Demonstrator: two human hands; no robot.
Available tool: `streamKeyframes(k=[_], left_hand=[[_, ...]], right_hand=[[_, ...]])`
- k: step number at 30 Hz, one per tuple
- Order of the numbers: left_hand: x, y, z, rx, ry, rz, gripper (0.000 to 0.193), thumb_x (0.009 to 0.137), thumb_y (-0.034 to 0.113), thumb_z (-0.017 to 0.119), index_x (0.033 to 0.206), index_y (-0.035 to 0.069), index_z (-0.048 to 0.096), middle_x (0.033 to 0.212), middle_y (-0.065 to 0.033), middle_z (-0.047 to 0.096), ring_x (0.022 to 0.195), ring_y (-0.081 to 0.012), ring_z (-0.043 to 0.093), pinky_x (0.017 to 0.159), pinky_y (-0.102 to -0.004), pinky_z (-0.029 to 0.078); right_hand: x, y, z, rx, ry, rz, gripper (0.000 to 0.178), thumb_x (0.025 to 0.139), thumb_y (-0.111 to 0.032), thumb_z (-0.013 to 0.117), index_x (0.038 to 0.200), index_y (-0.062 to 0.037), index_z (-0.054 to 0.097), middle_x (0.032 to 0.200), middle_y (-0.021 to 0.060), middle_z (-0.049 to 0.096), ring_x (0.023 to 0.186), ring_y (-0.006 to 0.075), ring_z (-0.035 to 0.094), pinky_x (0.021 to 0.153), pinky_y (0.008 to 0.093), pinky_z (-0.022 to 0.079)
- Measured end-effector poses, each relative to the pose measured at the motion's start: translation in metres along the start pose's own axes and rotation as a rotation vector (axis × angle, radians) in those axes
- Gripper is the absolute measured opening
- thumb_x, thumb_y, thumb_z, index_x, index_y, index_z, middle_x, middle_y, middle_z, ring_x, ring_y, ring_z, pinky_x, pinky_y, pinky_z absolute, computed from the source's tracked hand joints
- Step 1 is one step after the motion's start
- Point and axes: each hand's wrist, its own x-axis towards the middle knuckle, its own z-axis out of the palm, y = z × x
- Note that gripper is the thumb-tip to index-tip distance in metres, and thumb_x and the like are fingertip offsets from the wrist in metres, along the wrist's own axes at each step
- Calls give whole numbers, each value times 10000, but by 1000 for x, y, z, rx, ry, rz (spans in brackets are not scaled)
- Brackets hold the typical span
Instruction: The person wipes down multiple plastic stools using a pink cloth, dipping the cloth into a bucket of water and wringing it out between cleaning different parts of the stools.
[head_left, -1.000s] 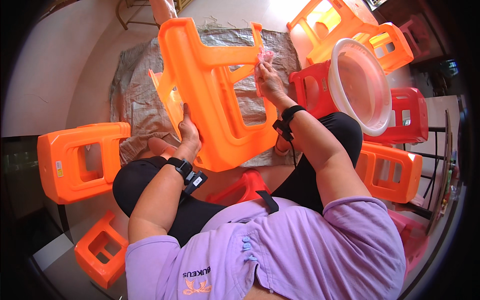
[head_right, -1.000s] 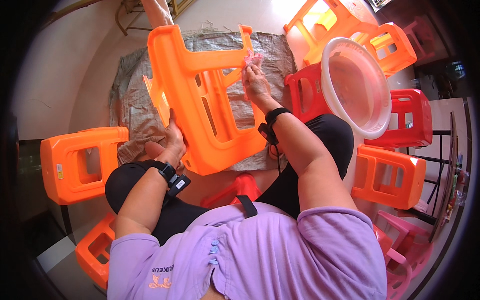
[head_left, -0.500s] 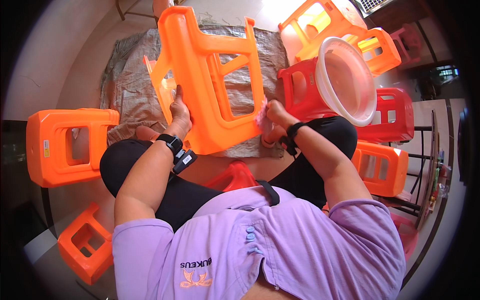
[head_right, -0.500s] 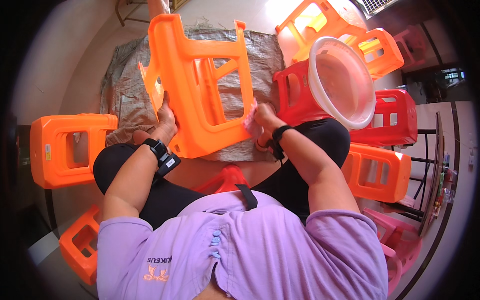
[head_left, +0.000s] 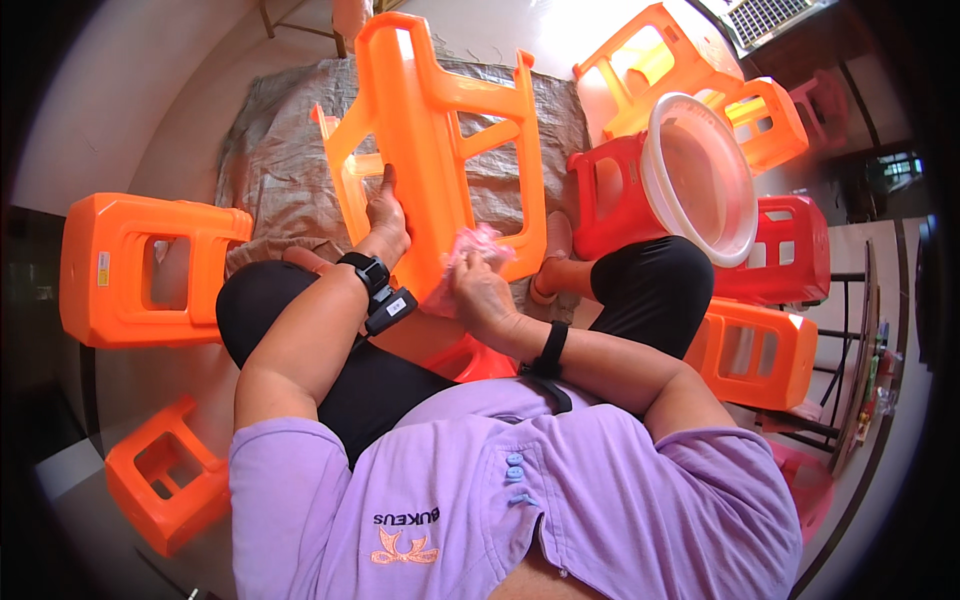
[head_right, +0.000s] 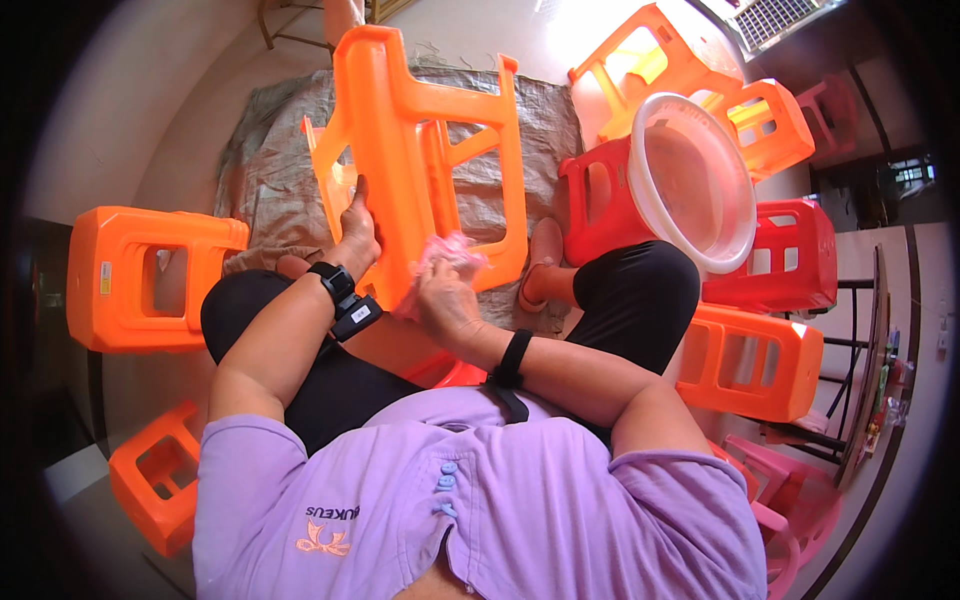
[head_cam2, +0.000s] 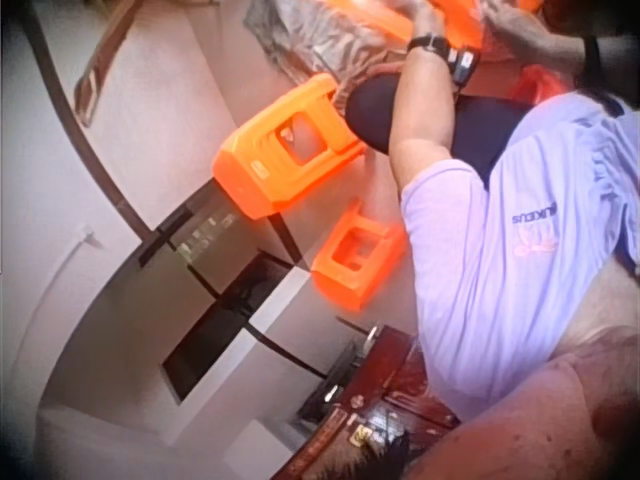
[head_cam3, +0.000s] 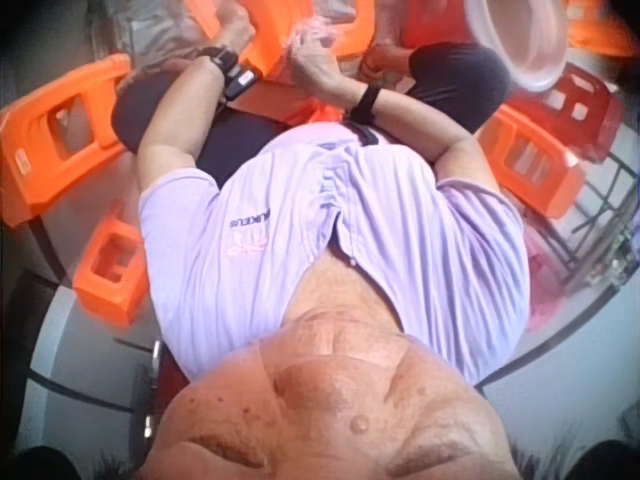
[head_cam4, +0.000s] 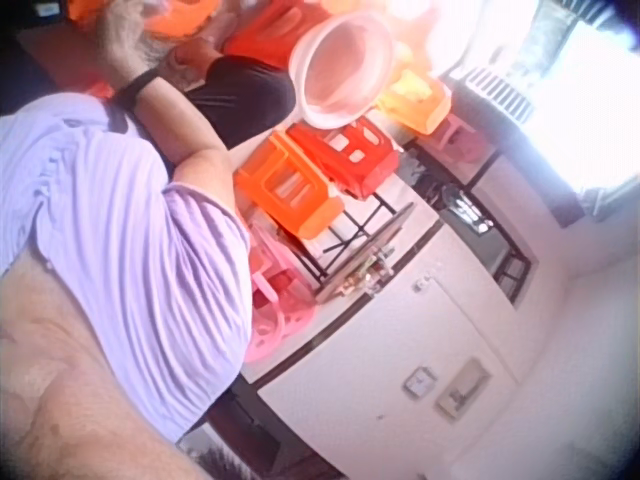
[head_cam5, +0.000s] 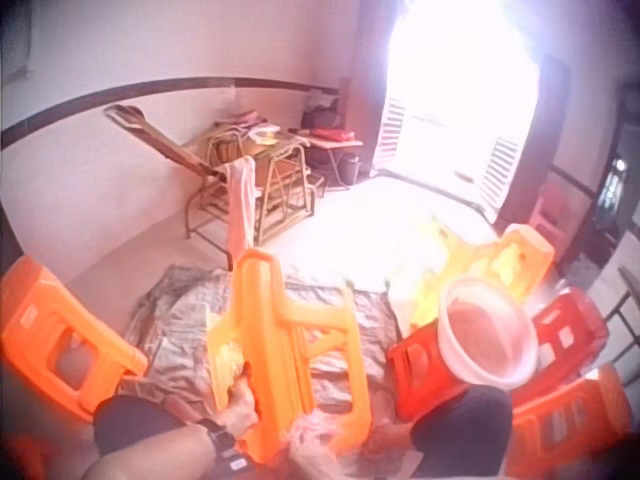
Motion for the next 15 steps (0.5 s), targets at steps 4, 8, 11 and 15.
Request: streamKeyframes(k=[4,8,11,15], left_hand=[[10,-3,-3,-5,-126,-46,542,855,516,607,1149,61,585,1088,-59,632,981,-213,579,851,-344,480],[11,-6,-8,-115,-372,-165,570,906,527,517,1246,70,524,1144,-71,609,1032,-212,567,863,-346,478],[6,1,-9,78,-317,-109,578,907,546,501,1234,71,529,1117,-62,604,985,-210,579,829,-337,480],[49,-14,-26,-136,-298,-34,546,876,517,585,1138,38,589,1021,-54,634,890,-192,589,785,-317,480]], right_hand=[[38,-14,-15,77,371,-196,391,742,-44,564,1112,61,492,1026,249,524,879,418,562,745,460,488],[125,-2,-30,167,518,-179,286,781,-97,563,1045,6,524,1082,242,531,895,429,566,767,478,475],[151,1,-43,210,447,-161,245,791,-109,565,1024,-38,535,1059,223,528,890,436,569,743,488,480],[119,-5,-40,285,349,-263,262,769,-72,575,1023,-72,514,1047,197,520,898,423,571,730,497,485]])
